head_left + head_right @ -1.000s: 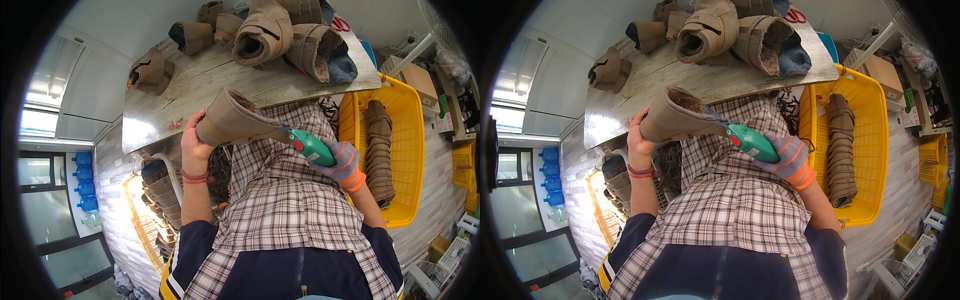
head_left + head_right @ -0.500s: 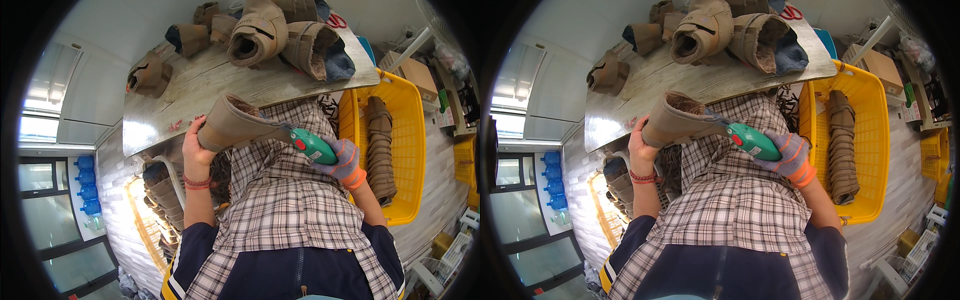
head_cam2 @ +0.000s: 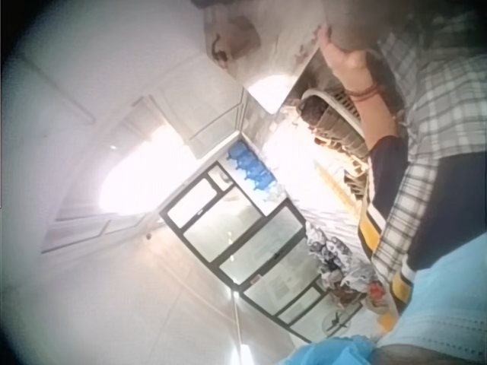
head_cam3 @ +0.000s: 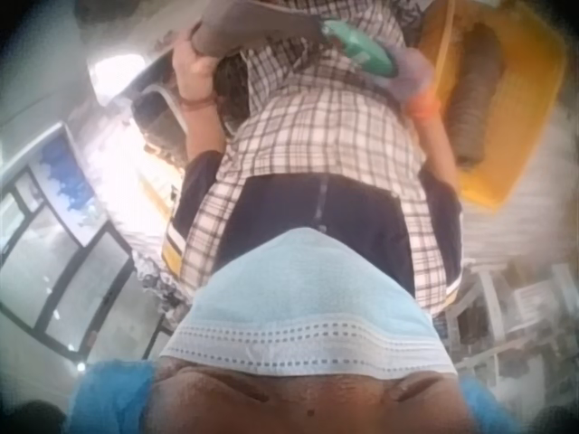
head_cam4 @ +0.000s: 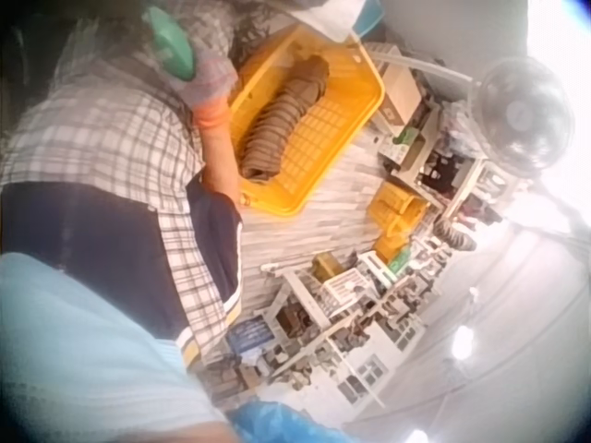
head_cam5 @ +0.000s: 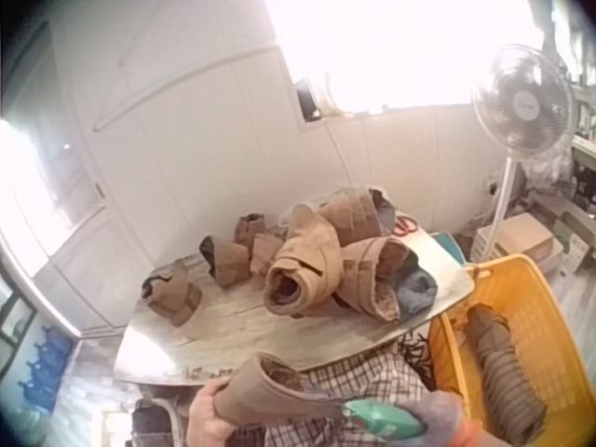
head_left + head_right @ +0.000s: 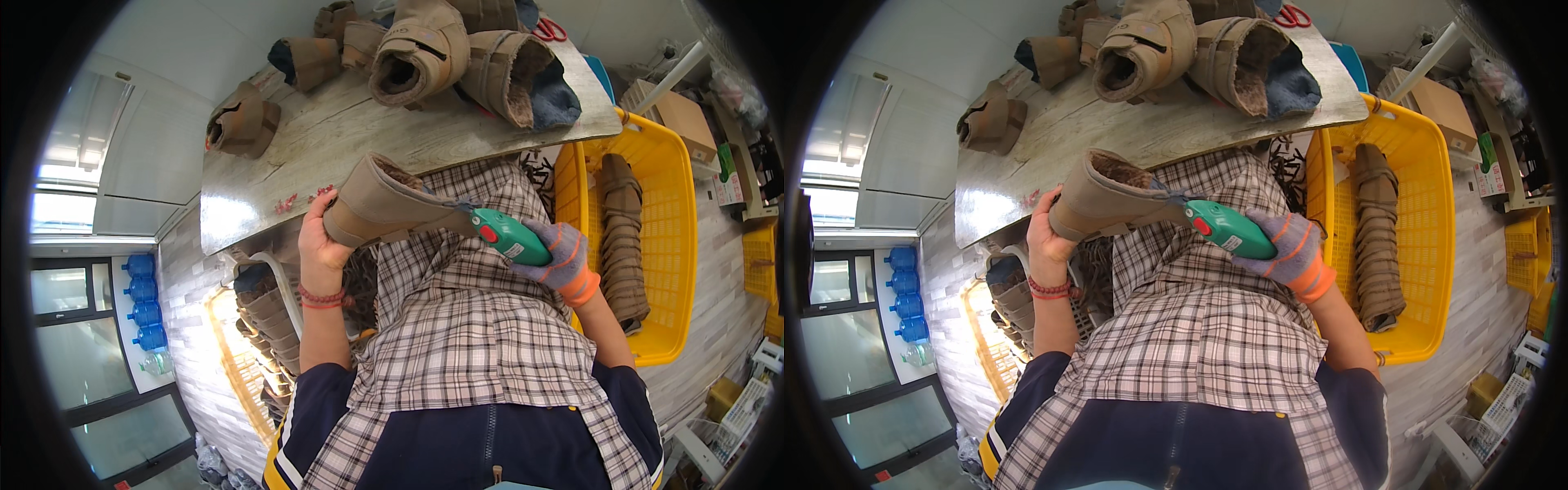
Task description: The person uses a green electric trimmer to cut the edges of several brown slip-on shoes on a table, then switches to red-handled scissors to trim the interior lining. Finished shoes are placed back on the table.
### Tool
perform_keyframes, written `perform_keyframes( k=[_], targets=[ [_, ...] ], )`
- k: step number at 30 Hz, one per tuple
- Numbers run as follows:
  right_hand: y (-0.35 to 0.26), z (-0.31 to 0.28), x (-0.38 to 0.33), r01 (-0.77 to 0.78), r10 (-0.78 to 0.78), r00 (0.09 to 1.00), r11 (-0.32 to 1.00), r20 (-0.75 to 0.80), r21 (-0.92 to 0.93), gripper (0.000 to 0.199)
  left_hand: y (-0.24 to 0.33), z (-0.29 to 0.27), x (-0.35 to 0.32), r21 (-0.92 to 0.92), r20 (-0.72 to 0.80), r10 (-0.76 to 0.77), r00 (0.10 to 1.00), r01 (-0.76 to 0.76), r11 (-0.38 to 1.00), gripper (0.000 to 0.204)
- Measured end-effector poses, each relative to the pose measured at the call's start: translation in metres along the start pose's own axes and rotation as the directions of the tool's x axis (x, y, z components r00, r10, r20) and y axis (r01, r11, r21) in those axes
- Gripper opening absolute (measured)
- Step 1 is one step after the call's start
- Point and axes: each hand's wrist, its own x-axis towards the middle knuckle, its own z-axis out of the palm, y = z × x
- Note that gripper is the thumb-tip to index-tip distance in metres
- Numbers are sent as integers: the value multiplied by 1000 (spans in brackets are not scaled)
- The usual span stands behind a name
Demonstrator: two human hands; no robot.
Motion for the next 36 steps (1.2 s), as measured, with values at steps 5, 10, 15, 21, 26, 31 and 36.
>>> perform_keyframes(
  k=[5, 10, 15, 21, 26, 31, 36],
  targets=[
    [1, 3, 0, 35, -35, 999, 999, -8, 9, 61, -3, 2, 2, 11, 7, -34, 999, 34, 999, 28],
    [1, 3, 2, 88, -88, 996, 996, -23, -14, 63, -6, -2, 5, 6, -1, -35, 999, 35, 999, 28],
    [-6, 2, 5, 90, -91, 996, 996, -19, -17, 64, -14, 10, -5, -8, -2, -28, 1000, 28, 1000, 30],
    [-22, -4, 17, 103, -103, 994, 995, -38, -3, 64, -28, 30, -31, -27, 117, 15, 993, -12, 1000, 30],
    [-26, 0, 28, 126, -120, 989, 990, -82, 71, 68, -40, 39, -53, -14, 218, 191, 957, -193, 981, 36],
    [-39, -3, 39, 56, -52, 998, 986, -29, 158, 63, -51, 40, -68, 97, 391, 366, 844, -433, 896, 49],
    [-48, -1, 51, -67, 43, 996, 943, 79, 327, 58, -56, 28, -65, 238, 476, 412, 777, -565, 790, 56]
  ],
)
